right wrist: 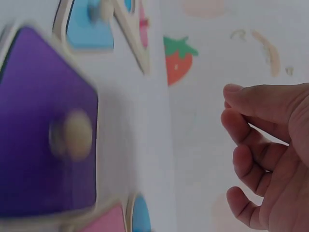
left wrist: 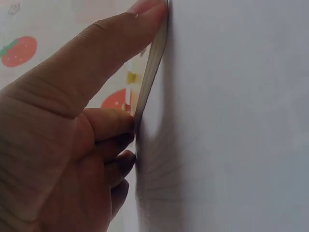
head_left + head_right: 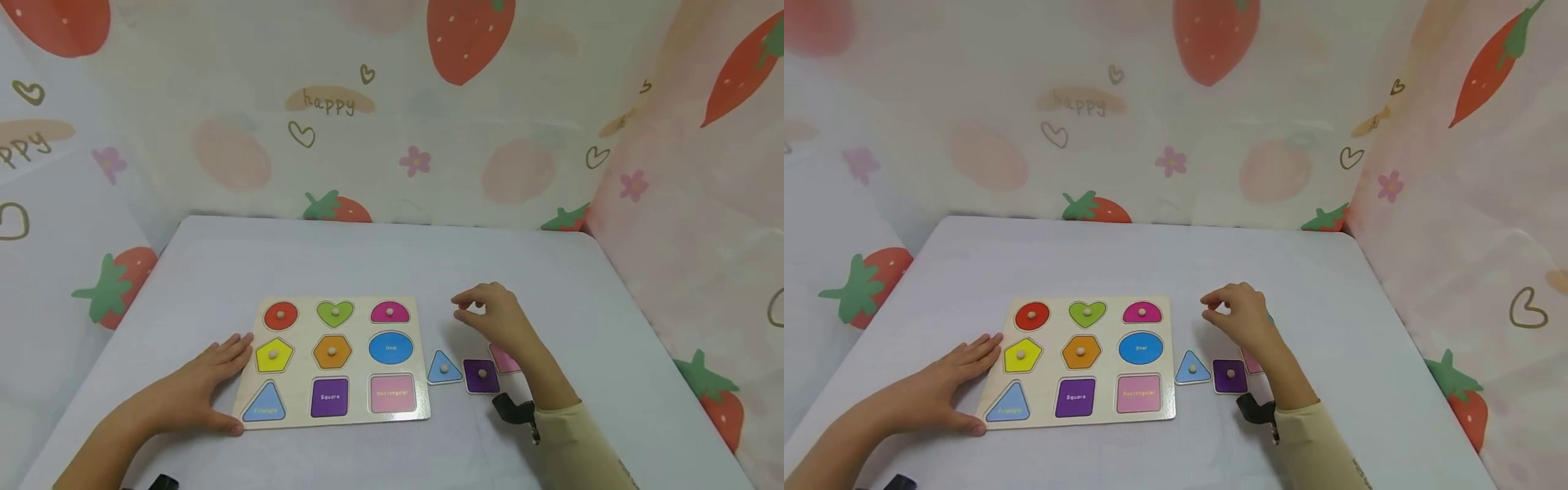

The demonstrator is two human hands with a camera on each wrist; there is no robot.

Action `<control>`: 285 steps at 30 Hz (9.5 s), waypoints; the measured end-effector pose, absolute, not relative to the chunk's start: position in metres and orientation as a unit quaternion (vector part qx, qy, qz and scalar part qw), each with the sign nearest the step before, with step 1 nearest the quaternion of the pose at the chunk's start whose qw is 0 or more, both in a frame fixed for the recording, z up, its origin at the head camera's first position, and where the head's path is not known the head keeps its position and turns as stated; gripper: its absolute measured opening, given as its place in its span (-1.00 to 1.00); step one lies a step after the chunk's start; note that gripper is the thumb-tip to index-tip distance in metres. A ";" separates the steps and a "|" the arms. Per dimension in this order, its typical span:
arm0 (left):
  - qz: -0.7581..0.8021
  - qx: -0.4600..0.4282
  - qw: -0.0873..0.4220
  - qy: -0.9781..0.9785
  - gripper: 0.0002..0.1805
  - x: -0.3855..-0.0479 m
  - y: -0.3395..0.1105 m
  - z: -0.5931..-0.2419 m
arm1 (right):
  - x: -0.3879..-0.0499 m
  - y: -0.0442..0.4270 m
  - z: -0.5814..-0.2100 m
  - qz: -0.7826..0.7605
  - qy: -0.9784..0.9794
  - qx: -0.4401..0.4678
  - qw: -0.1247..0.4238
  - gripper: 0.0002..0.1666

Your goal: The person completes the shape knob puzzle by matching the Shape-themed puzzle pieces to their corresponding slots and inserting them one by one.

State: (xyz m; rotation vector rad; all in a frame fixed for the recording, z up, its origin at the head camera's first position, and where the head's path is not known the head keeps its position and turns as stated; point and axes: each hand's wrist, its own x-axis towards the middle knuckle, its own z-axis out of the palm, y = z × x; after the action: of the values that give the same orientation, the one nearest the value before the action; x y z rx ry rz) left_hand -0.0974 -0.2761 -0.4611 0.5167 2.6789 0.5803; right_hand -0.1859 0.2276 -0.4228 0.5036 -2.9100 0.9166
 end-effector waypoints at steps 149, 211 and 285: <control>0.279 0.205 0.128 0.929 0.38 -0.089 -0.292 -0.480 | -0.179 0.168 -0.430 0.289 -0.937 0.196 -0.009 -0.89; 0.285 0.190 0.146 0.928 0.39 -0.091 -0.292 -0.476 | -0.176 0.122 -0.459 0.283 -0.937 0.160 -0.126 -0.88; 0.292 0.158 0.174 0.927 0.43 -0.092 -0.288 -0.473 | -0.164 0.224 -0.445 0.276 -0.911 0.253 -0.173 -0.82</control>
State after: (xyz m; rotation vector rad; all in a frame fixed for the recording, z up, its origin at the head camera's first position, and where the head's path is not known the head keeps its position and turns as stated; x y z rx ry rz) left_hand -0.0922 -0.2884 -0.4727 0.4477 2.6272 0.8285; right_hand -0.1643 0.2237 -0.4448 0.8965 -3.2274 0.9761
